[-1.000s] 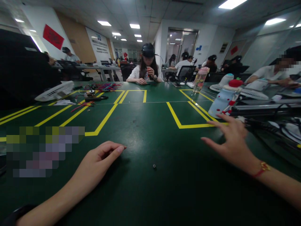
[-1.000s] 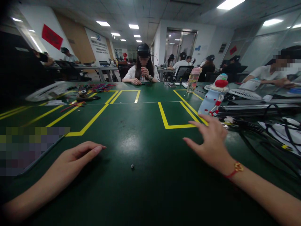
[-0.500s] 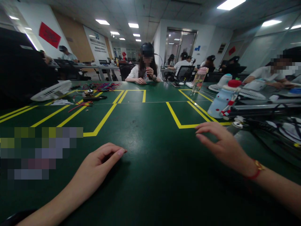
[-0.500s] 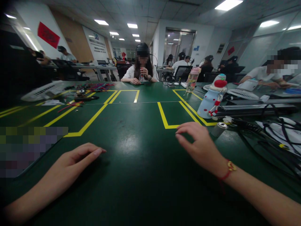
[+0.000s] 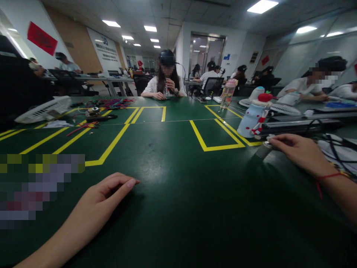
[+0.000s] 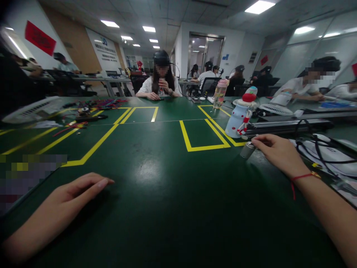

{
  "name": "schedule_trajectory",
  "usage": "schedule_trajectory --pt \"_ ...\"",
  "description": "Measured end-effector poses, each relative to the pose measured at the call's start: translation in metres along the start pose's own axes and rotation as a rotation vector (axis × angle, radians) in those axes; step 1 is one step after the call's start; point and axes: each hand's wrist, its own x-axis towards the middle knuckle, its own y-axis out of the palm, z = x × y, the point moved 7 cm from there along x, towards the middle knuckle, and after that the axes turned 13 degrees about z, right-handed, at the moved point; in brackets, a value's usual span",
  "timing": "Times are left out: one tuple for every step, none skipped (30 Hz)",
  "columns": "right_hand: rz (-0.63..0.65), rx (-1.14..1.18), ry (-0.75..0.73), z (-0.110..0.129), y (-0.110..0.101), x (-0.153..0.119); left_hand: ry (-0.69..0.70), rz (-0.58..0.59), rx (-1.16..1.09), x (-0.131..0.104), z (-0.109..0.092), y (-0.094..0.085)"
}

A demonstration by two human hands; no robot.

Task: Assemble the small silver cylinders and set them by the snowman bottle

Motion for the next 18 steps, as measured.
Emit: schedule_trajectory --pt "0.008 0.004 -0.005 0.001 0.0 -0.001 0.004 -0.003 0.001 0.0 -0.001 0.0" --pt "0.021 0.01 -0.014 0.002 0.0 -0.002 0.008 -0.006 0.001 -0.001 -0.002 -0.001" --pt "0.029 0.02 -0.025 0.003 0.0 -0.003 0.011 -0.007 0.003 -0.002 -0.003 -0.001" --pt "0.036 0.036 -0.038 0.004 0.0 -0.004 0.013 -0.009 0.005 -0.002 -0.005 -0.001" --pt "0.044 0.061 -0.054 0.004 -0.001 -0.005 0.016 -0.013 0.008 -0.003 -0.007 -0.001" --pt "0.053 0.093 -0.07 0.005 0.0 -0.005 0.019 -0.015 0.013 -0.004 -0.009 -0.001" --pt "0.062 0.128 -0.084 0.006 0.0 -0.006 0.023 -0.018 0.019 -0.005 -0.011 -0.002" --pt "0.071 0.161 -0.091 0.006 0.001 -0.006 0.03 -0.022 0.024 -0.005 -0.012 -0.002" --pt "0.083 0.187 -0.095 0.005 0.003 -0.005 0.037 -0.028 0.028 -0.006 -0.013 -0.002" --pt "0.096 0.207 -0.099 0.005 0.004 -0.005 0.041 -0.031 0.029 -0.006 -0.014 -0.002" --pt "0.107 0.221 -0.105 0.005 0.006 -0.004 0.042 -0.033 0.029 -0.006 -0.014 -0.002" --pt "0.113 0.241 -0.116 0.004 0.008 -0.004 0.039 -0.035 0.027 -0.006 -0.014 -0.002" --pt "0.113 0.27 -0.133 0.004 0.01 -0.004 0.034 -0.038 0.026 -0.006 -0.013 -0.002" --pt "0.104 0.304 -0.152 0.005 0.011 -0.004 0.028 -0.04 0.026 -0.006 -0.012 -0.002" --pt "0.086 0.338 -0.171 0.005 0.011 -0.005 0.023 -0.041 0.025 -0.006 -0.012 -0.002" --pt "0.065 0.366 -0.186 0.005 0.012 -0.006 0.02 -0.037 0.023 -0.006 -0.011 -0.002" --pt "0.045 0.384 -0.195 0.005 0.012 -0.008 0.017 -0.03 0.019 -0.006 -0.01 -0.002" --pt "0.028 0.388 -0.196 0.005 0.014 -0.009 0.015 -0.017 0.014 -0.006 -0.009 -0.001"
